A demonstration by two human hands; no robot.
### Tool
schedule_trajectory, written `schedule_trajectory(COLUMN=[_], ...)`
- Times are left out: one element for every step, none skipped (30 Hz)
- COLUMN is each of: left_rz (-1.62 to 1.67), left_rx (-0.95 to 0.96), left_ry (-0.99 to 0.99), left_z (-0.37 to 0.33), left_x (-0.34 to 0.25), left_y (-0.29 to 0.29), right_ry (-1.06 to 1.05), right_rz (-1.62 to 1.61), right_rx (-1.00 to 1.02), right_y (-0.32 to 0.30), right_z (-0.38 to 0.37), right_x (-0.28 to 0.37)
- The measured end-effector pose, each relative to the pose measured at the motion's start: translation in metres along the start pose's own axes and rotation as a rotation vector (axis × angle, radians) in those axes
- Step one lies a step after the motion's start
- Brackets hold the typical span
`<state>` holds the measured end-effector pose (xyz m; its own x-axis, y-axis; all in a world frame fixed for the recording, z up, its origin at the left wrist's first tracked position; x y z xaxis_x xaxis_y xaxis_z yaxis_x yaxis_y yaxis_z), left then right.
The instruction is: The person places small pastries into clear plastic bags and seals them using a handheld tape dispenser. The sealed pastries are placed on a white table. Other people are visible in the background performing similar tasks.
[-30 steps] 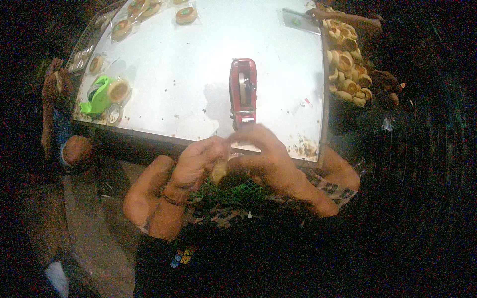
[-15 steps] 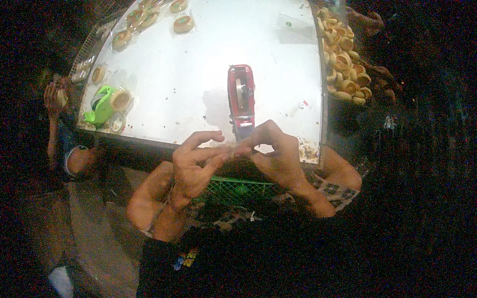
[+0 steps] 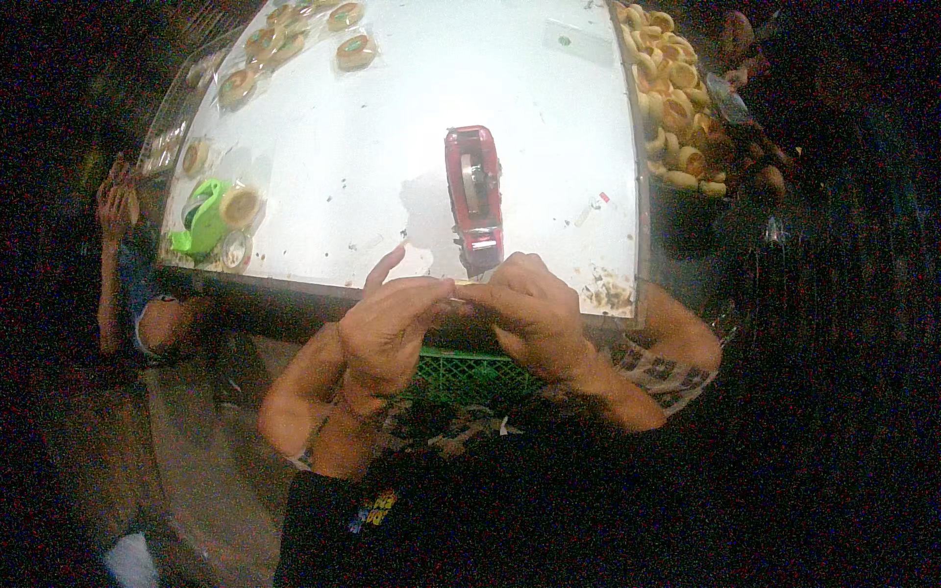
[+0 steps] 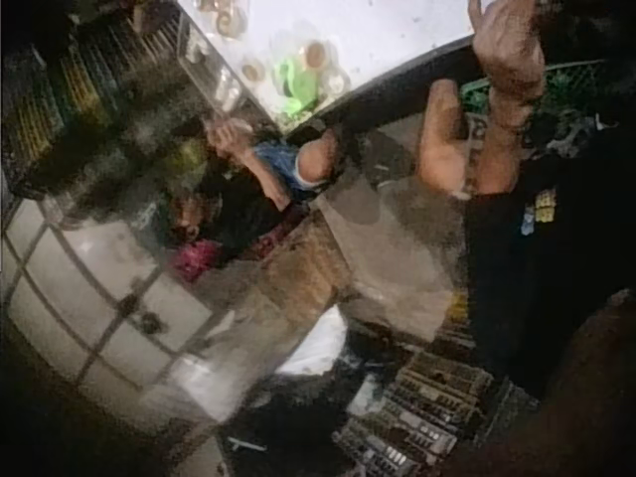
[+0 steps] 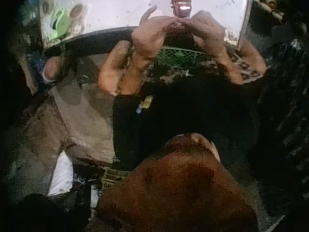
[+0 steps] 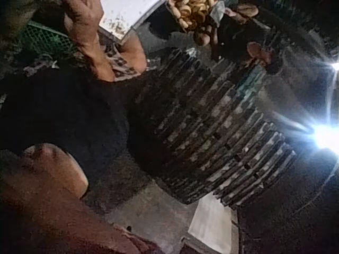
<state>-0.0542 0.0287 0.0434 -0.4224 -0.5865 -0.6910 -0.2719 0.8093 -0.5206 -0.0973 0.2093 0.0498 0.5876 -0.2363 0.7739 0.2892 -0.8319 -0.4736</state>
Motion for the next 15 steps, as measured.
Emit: schedule_trajectory(left_rz=[-0.073, -0.081, -0.089, -0.098, -0.024, 0.051, 0.125, 0.261, 0.397, 0.537, 0.578, 0.623, 0.667, 0.472, 0.28], left_rx=[-0.001, -0.011, -0.023, -0.035, -0.022, -0.008, 0.007, 0.009, 0.01, 0.005, -0.001, -0.014, -0.025, -0.011, 0.0], left_ry=[0.058, 0.048, 0.037, 0.025, -0.036, -0.096, -0.156, -0.302, -0.446, -0.572, -0.617, -0.642, -0.671, -0.556, -0.436], left_z=[-0.001, -0.003, -0.004, -0.007, -0.01, -0.015, -0.02, -0.022, -0.023, -0.024, -0.025, -0.027, -0.028, -0.031, -0.034], left_x=[0.0, 0.002, 0.002, 0.003, 0.006, 0.009, 0.01, 0.012, 0.014, 0.014, 0.013, 0.012, 0.011, 0.009, 0.007], left_y=[0.002, 0.003, 0.005, 0.007, 0.011, 0.015, 0.018, 0.021, 0.024, 0.027, 0.027, 0.027, 0.027, 0.024, 0.022], right_ry=[-0.01, 0.023, 0.054, 0.096, 0.175, 0.266, 0.344, 0.314, 0.254, 0.208, 0.166, 0.156, 0.158, 0.154, 0.149], right_rz=[0.015, -0.024, -0.063, -0.094, -0.172, -0.239, -0.304, -0.375, -0.314, -0.246, -0.178, -0.166, -0.118, -0.074, -0.03], right_rx=[-0.009, -0.017, -0.02, -0.03, -0.052, -0.083, -0.106, -0.14, -0.12, -0.091, -0.064, -0.044, -0.047, -0.065, -0.081], right_y=[0.0, 0.0, -0.001, -0.001, -0.003, -0.004, -0.006, -0.008, -0.011, -0.014, -0.016, -0.017, -0.018, -0.017, -0.016], right_z=[0.0, 0.0, -0.001, -0.003, -0.004, -0.005, -0.005, -0.009, -0.011, -0.012, -0.013, -0.013, -0.012, -0.012, -0.012], right_x=[-0.001, -0.004, -0.008, -0.011, -0.016, -0.021, -0.024, -0.026, -0.024, -0.022, -0.021, -0.021, -0.023, -0.025, -0.029])
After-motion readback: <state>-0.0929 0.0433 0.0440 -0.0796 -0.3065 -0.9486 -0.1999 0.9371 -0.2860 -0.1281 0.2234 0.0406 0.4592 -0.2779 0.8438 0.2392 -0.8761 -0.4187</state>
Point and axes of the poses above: each hand's wrist, its own z-axis away from the middle knuckle, its own y-axis out of the palm, x = y × z, the point moved 4 cm from there along -z, towards the middle knuckle, and after that the axes turned 8 degrees about -z, right-handed, at the moved point
